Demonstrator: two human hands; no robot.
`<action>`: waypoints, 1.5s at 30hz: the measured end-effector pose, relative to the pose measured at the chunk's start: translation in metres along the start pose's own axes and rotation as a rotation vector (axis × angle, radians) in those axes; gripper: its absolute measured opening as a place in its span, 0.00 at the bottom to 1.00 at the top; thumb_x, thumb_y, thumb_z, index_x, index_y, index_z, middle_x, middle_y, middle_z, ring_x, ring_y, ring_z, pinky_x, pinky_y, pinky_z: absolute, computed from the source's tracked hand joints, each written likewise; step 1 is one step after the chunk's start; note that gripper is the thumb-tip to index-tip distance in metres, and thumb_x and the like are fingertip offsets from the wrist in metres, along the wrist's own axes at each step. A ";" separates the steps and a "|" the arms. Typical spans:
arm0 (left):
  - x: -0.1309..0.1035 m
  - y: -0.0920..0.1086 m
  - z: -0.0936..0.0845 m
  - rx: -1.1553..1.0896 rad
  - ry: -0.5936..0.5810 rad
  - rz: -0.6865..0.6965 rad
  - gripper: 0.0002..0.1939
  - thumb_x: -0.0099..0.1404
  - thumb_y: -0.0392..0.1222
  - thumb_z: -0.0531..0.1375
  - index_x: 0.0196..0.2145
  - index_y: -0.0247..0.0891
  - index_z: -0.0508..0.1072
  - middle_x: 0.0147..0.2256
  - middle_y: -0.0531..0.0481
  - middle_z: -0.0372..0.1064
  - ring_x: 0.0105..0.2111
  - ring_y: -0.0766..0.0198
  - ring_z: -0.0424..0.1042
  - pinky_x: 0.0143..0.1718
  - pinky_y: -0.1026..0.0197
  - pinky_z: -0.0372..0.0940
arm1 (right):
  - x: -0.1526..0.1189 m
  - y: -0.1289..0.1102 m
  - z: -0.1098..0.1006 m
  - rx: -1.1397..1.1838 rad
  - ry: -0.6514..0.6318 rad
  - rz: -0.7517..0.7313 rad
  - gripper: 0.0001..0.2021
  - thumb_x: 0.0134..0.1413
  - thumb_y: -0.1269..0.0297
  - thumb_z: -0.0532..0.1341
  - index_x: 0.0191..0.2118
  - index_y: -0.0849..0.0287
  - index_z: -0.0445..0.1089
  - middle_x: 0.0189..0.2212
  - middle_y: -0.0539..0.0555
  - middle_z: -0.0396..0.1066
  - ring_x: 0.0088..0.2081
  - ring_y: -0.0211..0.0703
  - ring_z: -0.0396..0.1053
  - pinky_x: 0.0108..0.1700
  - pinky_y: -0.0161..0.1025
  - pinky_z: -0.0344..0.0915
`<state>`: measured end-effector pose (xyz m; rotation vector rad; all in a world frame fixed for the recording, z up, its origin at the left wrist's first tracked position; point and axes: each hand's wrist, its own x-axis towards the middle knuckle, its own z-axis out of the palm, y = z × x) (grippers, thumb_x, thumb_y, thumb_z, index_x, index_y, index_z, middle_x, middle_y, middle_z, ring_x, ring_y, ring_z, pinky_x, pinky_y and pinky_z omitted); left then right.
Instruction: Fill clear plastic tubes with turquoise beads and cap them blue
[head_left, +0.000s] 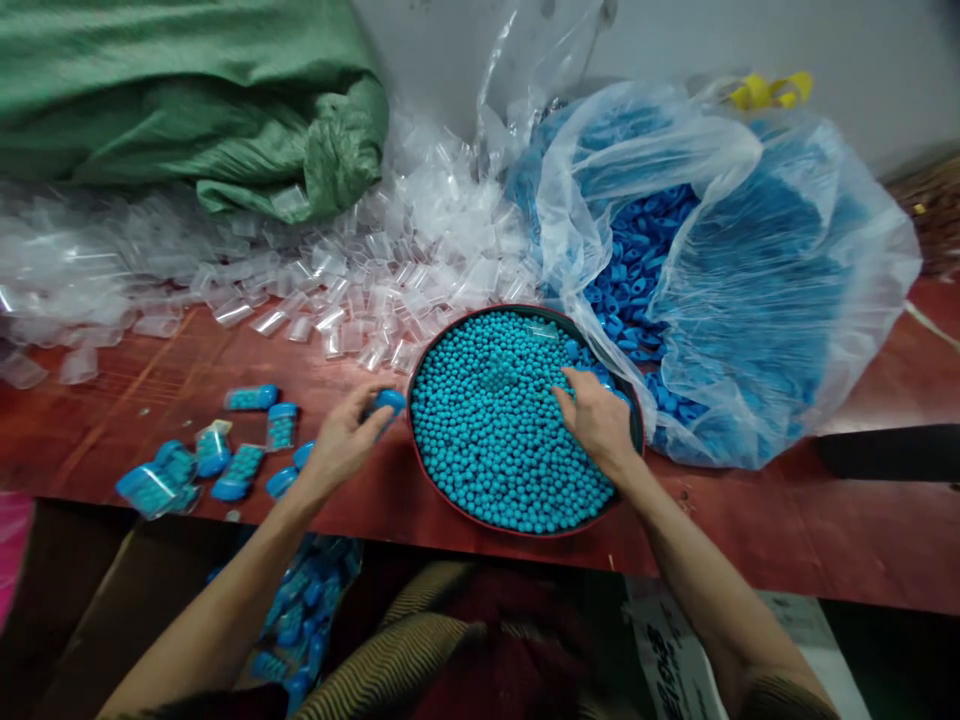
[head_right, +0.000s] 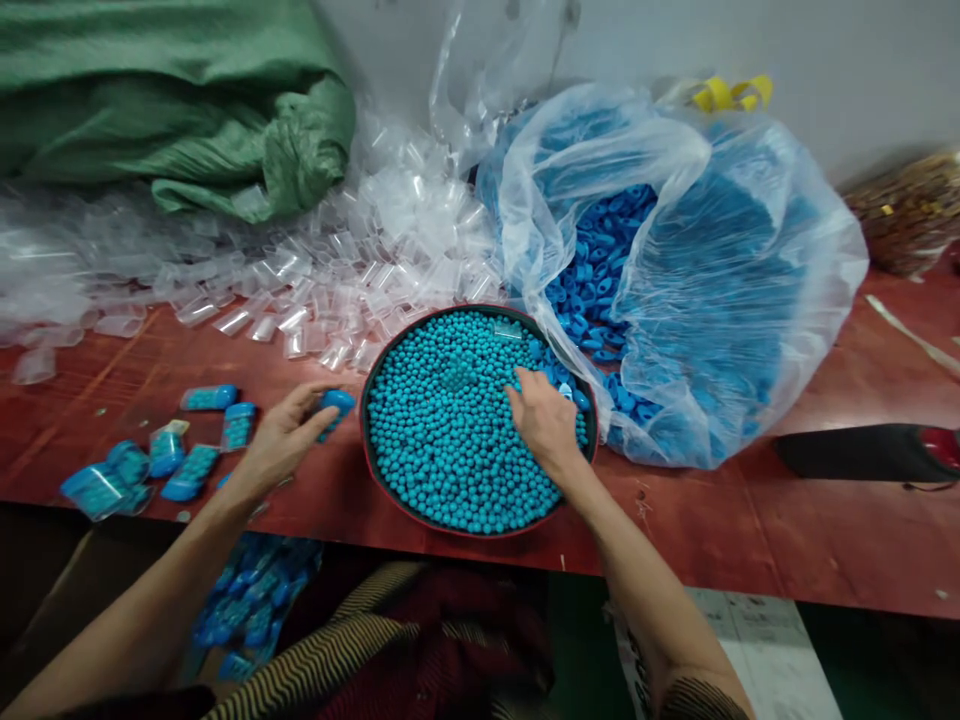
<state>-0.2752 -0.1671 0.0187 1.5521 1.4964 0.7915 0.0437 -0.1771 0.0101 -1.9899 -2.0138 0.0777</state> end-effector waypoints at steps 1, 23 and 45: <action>-0.002 -0.009 -0.013 0.108 0.071 -0.016 0.21 0.60 0.48 0.54 0.49 0.38 0.66 0.37 0.49 0.69 0.35 0.61 0.68 0.37 0.58 0.64 | 0.007 0.012 -0.002 -0.078 -0.009 0.047 0.17 0.60 0.61 0.51 0.51 0.60 0.66 0.41 0.61 0.71 0.39 0.50 0.70 0.35 0.40 0.64; 0.074 0.041 0.122 0.447 -0.169 0.280 0.17 0.61 0.40 0.58 0.48 0.38 0.65 0.46 0.44 0.67 0.44 0.56 0.68 0.46 0.56 0.62 | 0.030 0.027 0.027 -0.004 -0.181 -0.264 0.14 0.57 0.61 0.56 0.45 0.62 0.70 0.38 0.61 0.72 0.41 0.50 0.68 0.46 0.44 0.62; 0.090 0.036 0.133 0.154 -0.345 0.123 0.09 0.58 0.40 0.58 0.37 0.36 0.70 0.26 0.55 0.65 0.29 0.65 0.65 0.33 0.64 0.59 | 0.028 0.006 0.008 -0.147 0.011 -0.268 0.12 0.57 0.65 0.55 0.45 0.59 0.71 0.38 0.59 0.75 0.45 0.55 0.68 0.55 0.59 0.51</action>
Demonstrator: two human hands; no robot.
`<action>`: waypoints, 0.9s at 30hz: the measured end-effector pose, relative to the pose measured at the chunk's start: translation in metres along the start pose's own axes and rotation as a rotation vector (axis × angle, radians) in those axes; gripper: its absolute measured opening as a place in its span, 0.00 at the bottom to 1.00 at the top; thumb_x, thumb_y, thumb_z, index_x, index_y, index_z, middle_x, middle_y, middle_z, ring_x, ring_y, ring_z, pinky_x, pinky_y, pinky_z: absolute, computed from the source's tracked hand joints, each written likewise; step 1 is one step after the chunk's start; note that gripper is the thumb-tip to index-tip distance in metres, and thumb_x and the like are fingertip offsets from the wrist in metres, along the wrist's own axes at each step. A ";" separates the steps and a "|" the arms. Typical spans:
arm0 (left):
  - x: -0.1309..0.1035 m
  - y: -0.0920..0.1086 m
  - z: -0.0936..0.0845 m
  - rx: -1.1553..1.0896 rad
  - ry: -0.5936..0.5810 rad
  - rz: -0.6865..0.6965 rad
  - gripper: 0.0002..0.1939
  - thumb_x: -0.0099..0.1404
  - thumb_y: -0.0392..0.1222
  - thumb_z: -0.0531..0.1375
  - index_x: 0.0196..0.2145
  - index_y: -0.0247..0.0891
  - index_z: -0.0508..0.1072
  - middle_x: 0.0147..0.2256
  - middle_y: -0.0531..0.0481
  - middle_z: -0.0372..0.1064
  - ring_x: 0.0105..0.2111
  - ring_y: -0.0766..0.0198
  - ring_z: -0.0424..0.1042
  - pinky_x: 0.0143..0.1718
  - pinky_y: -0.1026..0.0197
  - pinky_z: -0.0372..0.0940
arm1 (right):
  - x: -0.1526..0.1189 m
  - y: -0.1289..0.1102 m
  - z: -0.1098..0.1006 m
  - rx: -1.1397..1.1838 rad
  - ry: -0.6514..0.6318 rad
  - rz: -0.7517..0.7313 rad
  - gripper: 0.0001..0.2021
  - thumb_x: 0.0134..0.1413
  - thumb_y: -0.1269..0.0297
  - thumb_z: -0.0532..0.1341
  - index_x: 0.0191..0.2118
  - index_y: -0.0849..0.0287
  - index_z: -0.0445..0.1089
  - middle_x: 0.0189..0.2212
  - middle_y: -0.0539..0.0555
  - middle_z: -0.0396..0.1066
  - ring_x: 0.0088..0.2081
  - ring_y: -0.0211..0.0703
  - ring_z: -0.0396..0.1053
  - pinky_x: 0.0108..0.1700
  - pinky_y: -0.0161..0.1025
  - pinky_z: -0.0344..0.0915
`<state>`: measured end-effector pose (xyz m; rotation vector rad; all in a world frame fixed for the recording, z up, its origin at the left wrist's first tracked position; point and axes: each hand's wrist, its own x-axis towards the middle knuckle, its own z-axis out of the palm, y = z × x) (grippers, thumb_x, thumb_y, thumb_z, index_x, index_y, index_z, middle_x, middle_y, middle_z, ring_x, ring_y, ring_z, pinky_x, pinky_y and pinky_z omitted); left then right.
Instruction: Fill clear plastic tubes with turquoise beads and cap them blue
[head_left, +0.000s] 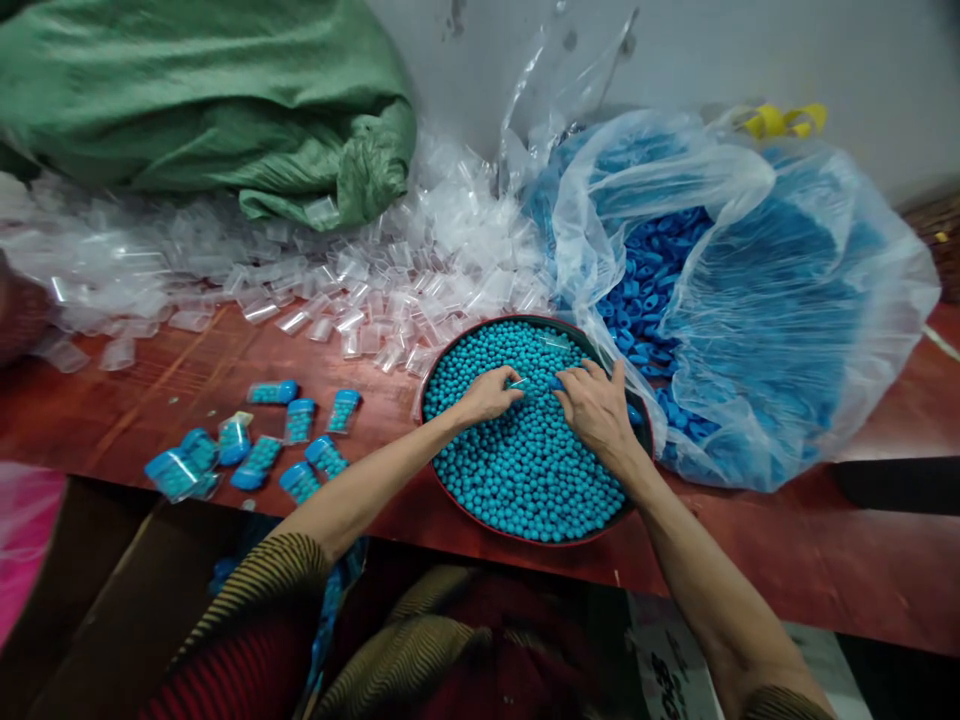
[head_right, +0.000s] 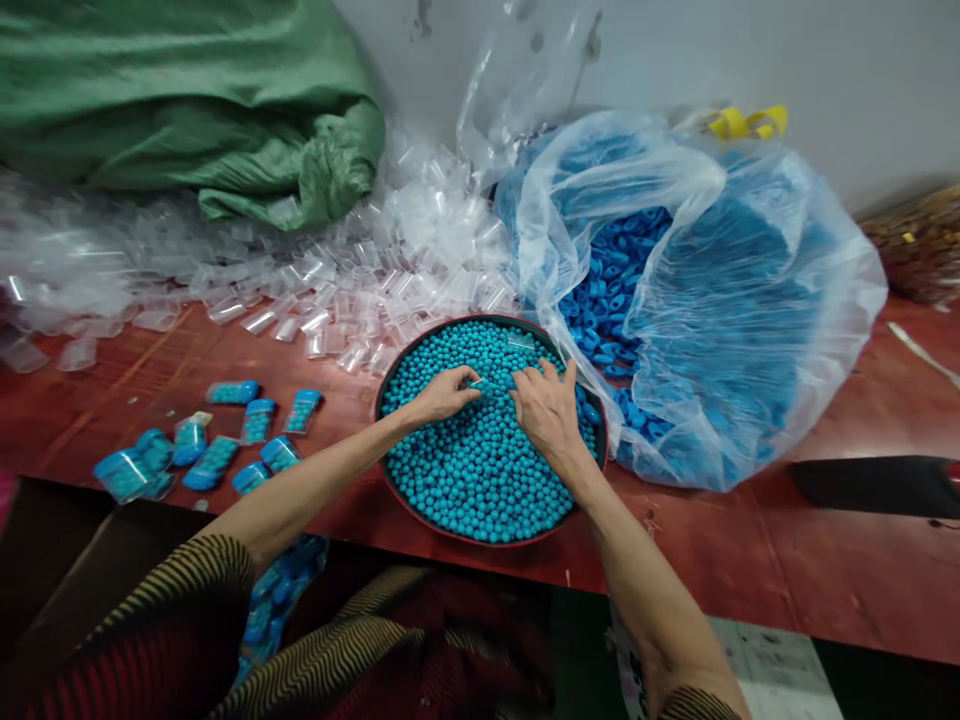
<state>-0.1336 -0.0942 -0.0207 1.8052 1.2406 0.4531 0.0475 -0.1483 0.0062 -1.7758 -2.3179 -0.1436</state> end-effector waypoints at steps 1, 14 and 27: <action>-0.002 0.000 0.000 -0.052 0.001 0.020 0.07 0.58 0.39 0.57 0.36 0.36 0.69 0.26 0.56 0.64 0.28 0.66 0.63 0.32 0.64 0.59 | 0.002 -0.001 0.001 0.097 -0.009 0.011 0.13 0.57 0.65 0.55 0.47 0.59 0.71 0.40 0.59 0.75 0.44 0.54 0.69 0.53 0.56 0.56; -0.031 -0.001 -0.006 -0.558 -0.180 -0.034 0.13 0.60 0.41 0.55 0.43 0.36 0.64 0.26 0.57 0.62 0.19 0.72 0.64 0.18 0.69 0.60 | -0.005 0.002 -0.003 0.586 -0.240 -0.017 0.16 0.56 0.64 0.55 0.48 0.56 0.72 0.43 0.57 0.76 0.41 0.49 0.74 0.45 0.45 0.68; -0.053 0.017 0.002 -0.778 -0.141 -0.058 0.28 0.58 0.40 0.58 0.56 0.35 0.58 0.31 0.54 0.66 0.18 0.71 0.67 0.20 0.66 0.66 | -0.013 -0.033 -0.001 1.147 -0.096 0.360 0.10 0.54 0.58 0.56 0.35 0.58 0.69 0.21 0.47 0.68 0.23 0.37 0.67 0.27 0.35 0.65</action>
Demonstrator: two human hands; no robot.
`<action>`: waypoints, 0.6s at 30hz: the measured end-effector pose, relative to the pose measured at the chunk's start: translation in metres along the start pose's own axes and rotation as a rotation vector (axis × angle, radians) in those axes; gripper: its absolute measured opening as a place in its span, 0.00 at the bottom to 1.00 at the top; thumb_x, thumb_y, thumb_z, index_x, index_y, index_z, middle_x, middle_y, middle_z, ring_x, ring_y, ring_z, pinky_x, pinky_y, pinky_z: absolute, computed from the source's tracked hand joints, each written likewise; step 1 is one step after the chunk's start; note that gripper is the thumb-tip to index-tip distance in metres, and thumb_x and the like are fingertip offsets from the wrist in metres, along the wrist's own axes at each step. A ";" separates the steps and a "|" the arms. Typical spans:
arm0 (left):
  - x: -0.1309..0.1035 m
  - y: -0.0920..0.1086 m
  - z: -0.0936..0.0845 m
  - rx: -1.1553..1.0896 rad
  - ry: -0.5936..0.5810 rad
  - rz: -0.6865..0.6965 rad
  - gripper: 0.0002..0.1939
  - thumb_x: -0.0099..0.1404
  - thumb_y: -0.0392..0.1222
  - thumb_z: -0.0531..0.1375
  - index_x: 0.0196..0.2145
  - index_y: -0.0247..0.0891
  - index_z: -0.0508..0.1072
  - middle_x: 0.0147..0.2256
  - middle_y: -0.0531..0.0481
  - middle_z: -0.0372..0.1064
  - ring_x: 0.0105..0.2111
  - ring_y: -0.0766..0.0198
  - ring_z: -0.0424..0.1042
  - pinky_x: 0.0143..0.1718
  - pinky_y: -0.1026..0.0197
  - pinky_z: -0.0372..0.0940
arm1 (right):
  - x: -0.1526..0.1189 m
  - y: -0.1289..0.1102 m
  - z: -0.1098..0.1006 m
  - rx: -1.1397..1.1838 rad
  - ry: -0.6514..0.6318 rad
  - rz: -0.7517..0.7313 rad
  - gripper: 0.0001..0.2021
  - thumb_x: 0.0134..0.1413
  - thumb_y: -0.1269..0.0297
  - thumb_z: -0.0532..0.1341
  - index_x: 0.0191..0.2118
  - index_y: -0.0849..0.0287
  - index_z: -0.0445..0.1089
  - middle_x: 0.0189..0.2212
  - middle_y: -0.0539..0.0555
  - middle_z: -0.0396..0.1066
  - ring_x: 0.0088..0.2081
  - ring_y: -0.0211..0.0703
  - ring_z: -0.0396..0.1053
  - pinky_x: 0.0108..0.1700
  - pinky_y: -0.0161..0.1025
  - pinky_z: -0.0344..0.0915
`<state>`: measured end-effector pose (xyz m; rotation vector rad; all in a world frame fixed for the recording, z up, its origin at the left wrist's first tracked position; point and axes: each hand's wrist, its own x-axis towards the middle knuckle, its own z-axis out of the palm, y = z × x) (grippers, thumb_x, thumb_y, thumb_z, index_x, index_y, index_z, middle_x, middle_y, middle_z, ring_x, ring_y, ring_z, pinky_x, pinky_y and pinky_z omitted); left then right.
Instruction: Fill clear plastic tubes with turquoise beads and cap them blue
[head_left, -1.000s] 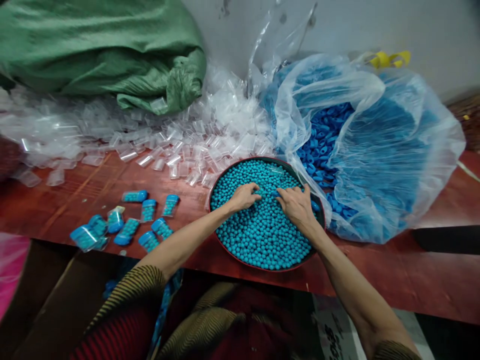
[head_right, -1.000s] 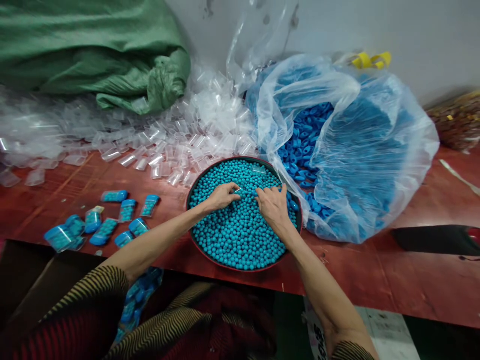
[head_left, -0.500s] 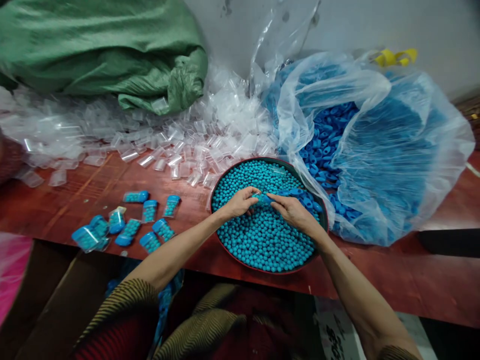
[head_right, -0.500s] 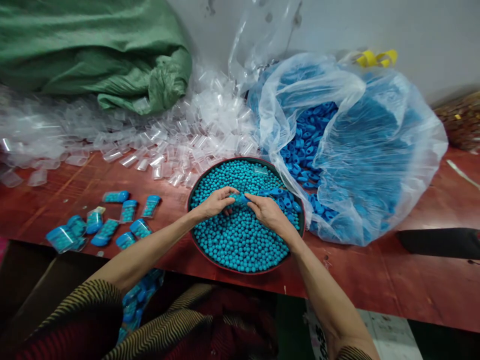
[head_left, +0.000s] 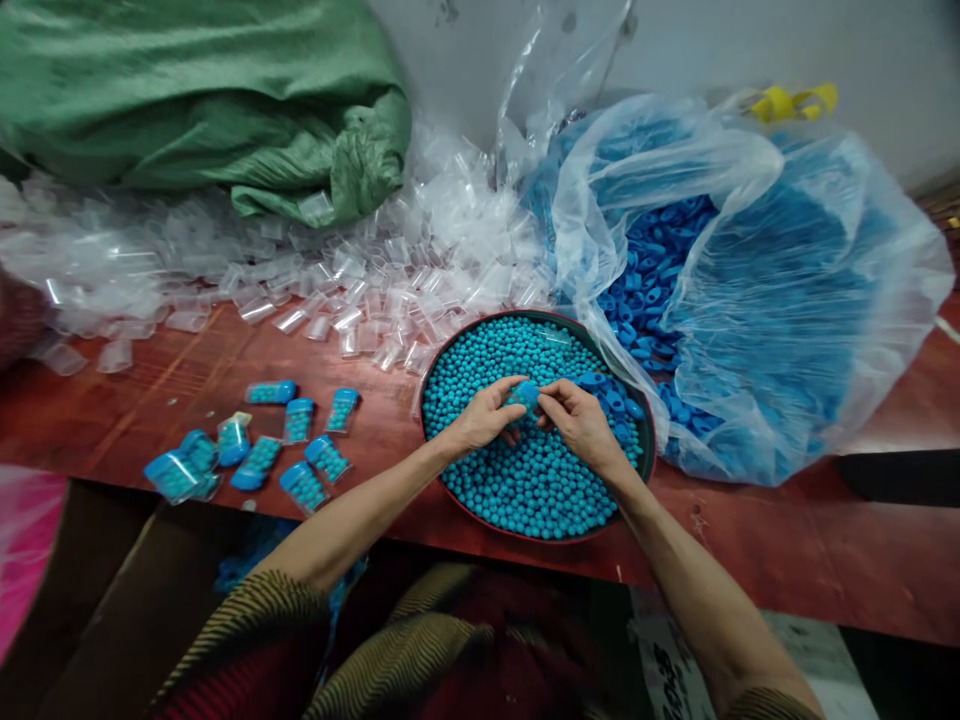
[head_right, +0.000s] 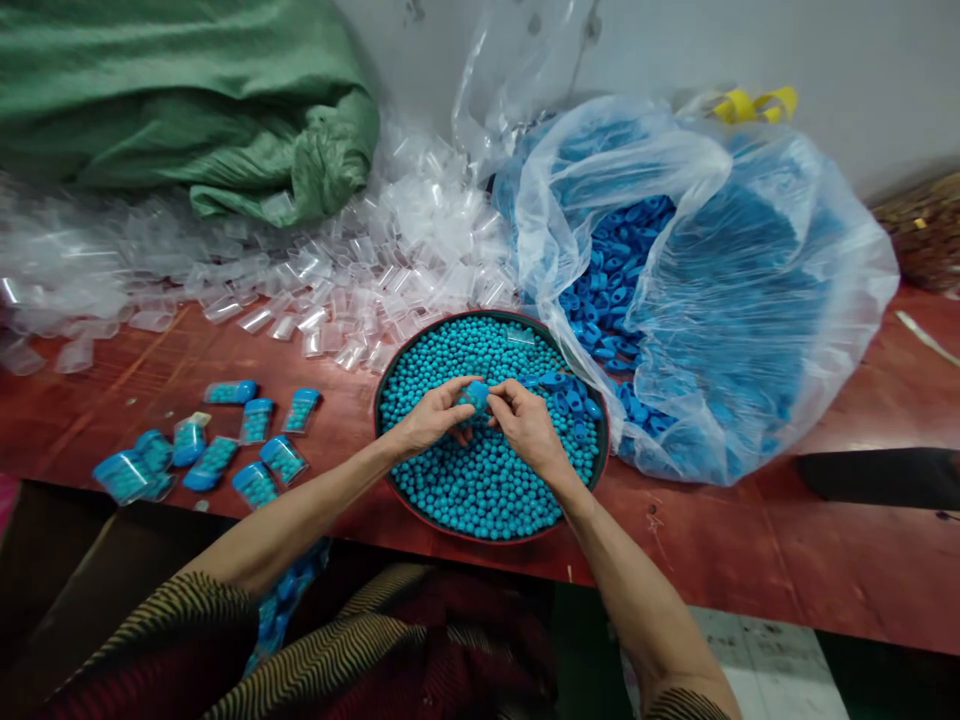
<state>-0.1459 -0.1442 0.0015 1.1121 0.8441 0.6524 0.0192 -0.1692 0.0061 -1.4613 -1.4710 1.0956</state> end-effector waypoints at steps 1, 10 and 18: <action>-0.002 0.000 0.001 -0.021 0.006 -0.006 0.29 0.58 0.40 0.58 0.56 0.35 0.58 0.31 0.54 0.67 0.19 0.70 0.68 0.20 0.65 0.66 | -0.001 -0.001 0.000 0.015 0.004 0.006 0.09 0.53 0.58 0.57 0.33 0.58 0.69 0.20 0.47 0.68 0.23 0.37 0.67 0.27 0.35 0.65; -0.012 -0.003 0.013 -0.050 0.136 0.024 0.24 0.58 0.40 0.57 0.53 0.38 0.63 0.25 0.57 0.65 0.15 0.74 0.63 0.14 0.72 0.59 | -0.010 -0.008 0.000 -0.175 -0.033 -0.151 0.09 0.55 0.61 0.56 0.35 0.57 0.72 0.21 0.49 0.70 0.23 0.39 0.68 0.30 0.36 0.65; -0.014 -0.002 0.019 -0.058 0.226 0.000 0.19 0.58 0.38 0.56 0.48 0.39 0.64 0.25 0.58 0.61 0.13 0.76 0.60 0.10 0.73 0.52 | -0.016 -0.003 -0.002 -0.239 -0.063 -0.218 0.13 0.56 0.64 0.55 0.44 0.56 0.72 0.32 0.52 0.75 0.33 0.42 0.72 0.39 0.39 0.68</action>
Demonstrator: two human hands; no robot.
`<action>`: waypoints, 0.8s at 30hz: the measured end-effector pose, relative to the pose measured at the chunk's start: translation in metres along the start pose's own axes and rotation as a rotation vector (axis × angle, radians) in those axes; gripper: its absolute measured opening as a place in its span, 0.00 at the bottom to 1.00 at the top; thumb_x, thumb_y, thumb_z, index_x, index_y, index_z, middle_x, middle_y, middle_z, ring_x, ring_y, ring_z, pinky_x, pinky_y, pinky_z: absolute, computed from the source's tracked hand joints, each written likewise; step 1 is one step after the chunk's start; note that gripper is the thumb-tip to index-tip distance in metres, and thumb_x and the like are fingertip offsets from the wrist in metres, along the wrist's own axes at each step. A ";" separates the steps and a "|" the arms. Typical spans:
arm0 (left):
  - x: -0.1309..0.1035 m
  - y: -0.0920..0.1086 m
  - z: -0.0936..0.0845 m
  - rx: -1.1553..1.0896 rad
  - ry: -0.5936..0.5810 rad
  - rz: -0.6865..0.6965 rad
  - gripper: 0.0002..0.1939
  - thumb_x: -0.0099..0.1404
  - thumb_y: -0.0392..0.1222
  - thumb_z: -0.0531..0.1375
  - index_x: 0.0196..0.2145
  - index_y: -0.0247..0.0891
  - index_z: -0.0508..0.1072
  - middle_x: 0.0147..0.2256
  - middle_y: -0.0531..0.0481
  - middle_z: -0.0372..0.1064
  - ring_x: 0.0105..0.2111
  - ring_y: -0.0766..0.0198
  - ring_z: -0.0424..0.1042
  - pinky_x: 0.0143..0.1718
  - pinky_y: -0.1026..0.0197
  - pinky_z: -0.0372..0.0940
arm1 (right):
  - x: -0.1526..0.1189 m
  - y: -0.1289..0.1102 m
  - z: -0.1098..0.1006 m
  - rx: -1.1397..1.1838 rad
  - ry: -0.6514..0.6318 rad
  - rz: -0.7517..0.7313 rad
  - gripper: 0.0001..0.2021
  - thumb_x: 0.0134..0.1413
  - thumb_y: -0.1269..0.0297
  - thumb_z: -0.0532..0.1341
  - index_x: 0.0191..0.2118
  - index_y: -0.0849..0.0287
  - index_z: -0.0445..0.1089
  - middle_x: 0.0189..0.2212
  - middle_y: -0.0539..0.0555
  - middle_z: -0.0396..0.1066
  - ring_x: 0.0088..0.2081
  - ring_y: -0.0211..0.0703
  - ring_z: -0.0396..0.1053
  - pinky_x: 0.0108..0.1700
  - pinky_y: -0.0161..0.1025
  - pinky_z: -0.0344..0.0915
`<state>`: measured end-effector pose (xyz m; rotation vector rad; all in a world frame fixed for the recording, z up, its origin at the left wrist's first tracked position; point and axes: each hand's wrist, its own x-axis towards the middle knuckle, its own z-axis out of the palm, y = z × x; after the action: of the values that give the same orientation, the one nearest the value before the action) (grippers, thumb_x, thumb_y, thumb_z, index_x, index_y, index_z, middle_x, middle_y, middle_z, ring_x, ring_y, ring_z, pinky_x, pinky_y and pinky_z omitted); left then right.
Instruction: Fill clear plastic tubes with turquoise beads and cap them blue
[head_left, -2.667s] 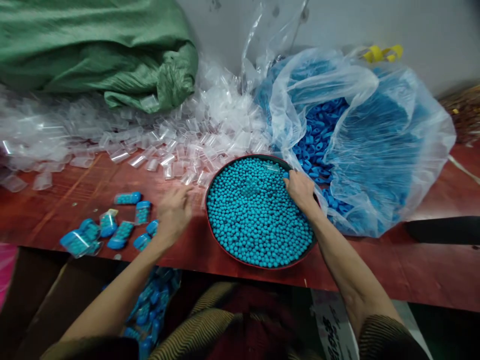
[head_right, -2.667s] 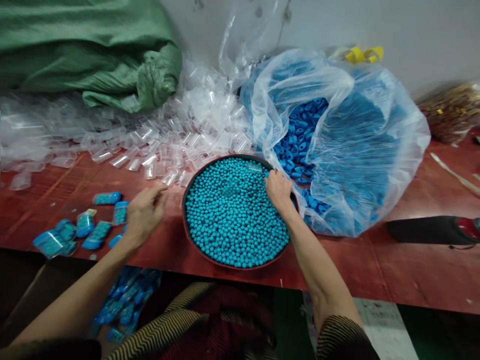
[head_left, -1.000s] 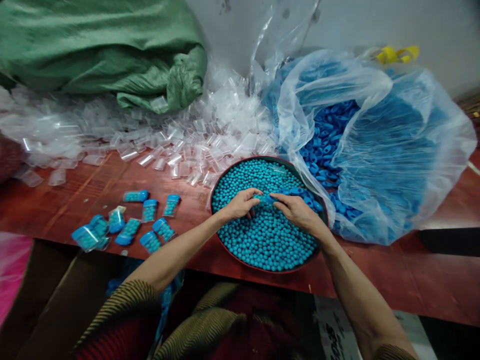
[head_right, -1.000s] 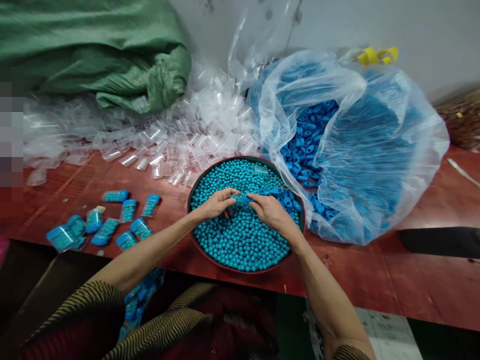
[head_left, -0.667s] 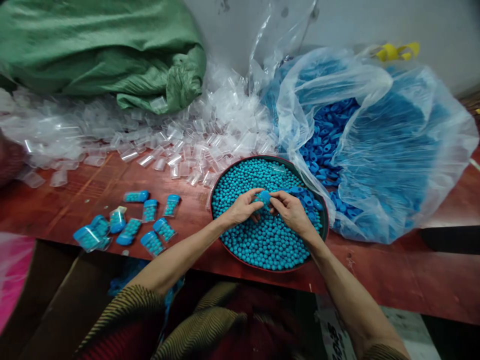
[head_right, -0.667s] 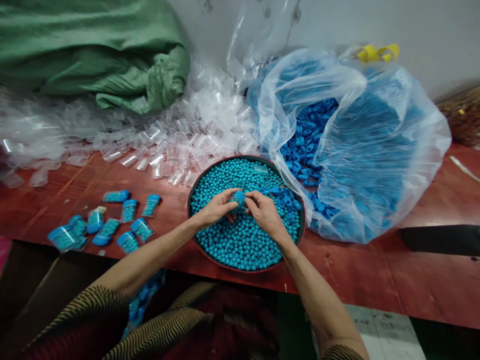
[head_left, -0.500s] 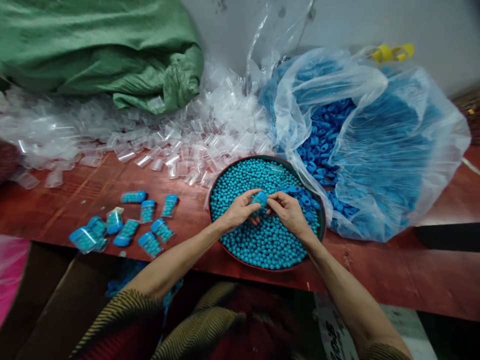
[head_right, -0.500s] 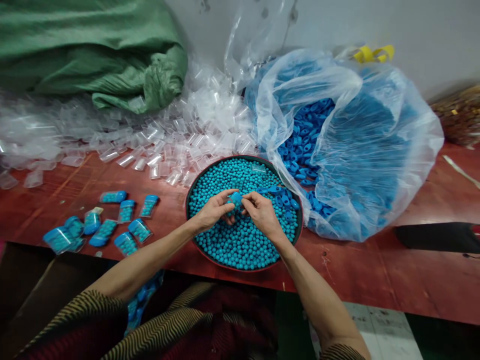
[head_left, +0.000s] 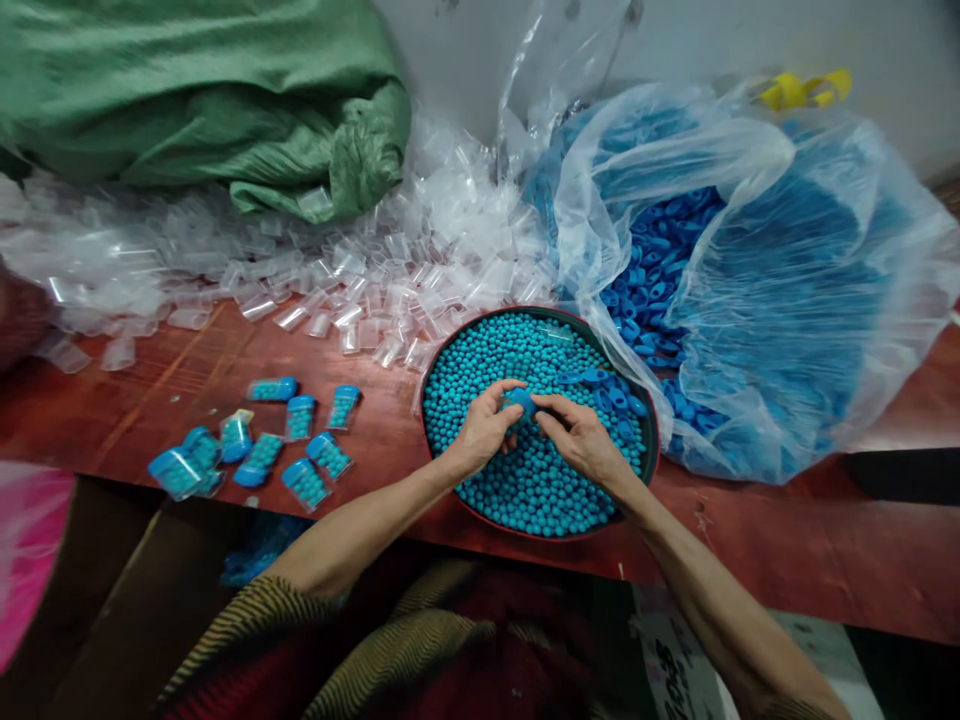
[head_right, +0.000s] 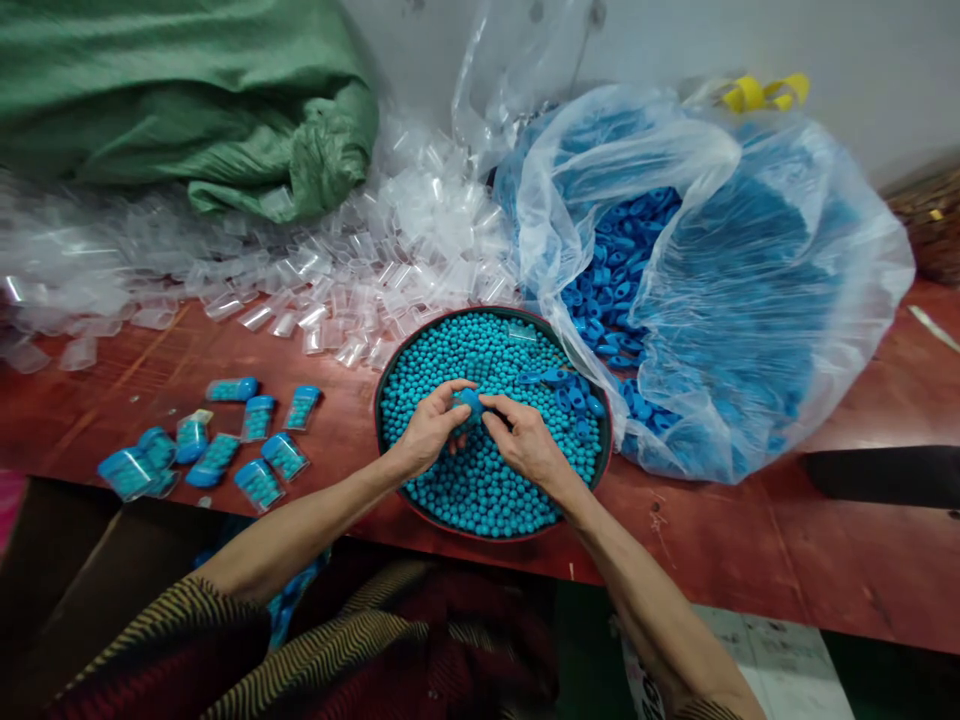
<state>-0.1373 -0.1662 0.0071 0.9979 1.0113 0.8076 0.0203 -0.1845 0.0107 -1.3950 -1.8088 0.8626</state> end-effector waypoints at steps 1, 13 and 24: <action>0.000 -0.001 -0.002 0.010 -0.016 -0.012 0.19 0.58 0.39 0.56 0.48 0.38 0.64 0.25 0.59 0.61 0.13 0.76 0.60 0.11 0.73 0.53 | 0.001 0.003 -0.002 -0.004 -0.032 -0.009 0.13 0.55 0.64 0.55 0.44 0.56 0.72 0.35 0.52 0.75 0.35 0.43 0.72 0.41 0.40 0.67; -0.012 0.011 0.000 -0.032 -0.126 0.014 0.19 0.57 0.41 0.60 0.46 0.36 0.63 0.23 0.59 0.60 0.21 0.74 0.60 0.21 0.71 0.55 | -0.015 -0.012 0.014 -0.619 0.006 -0.175 0.34 0.48 0.49 0.62 0.56 0.68 0.58 0.39 0.67 0.71 0.39 0.58 0.70 0.38 0.48 0.67; -0.024 0.009 0.006 0.100 -0.054 0.171 0.13 0.62 0.48 0.56 0.40 0.39 0.61 0.20 0.62 0.49 0.18 0.74 0.50 0.20 0.69 0.48 | -0.016 -0.023 0.014 -0.607 0.124 -0.296 0.19 0.46 0.50 0.59 0.38 0.61 0.67 0.30 0.58 0.72 0.29 0.46 0.70 0.29 0.38 0.63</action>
<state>-0.1406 -0.1865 0.0238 1.1981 0.9363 0.8721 -0.0008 -0.2063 0.0202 -1.4314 -2.2046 0.0627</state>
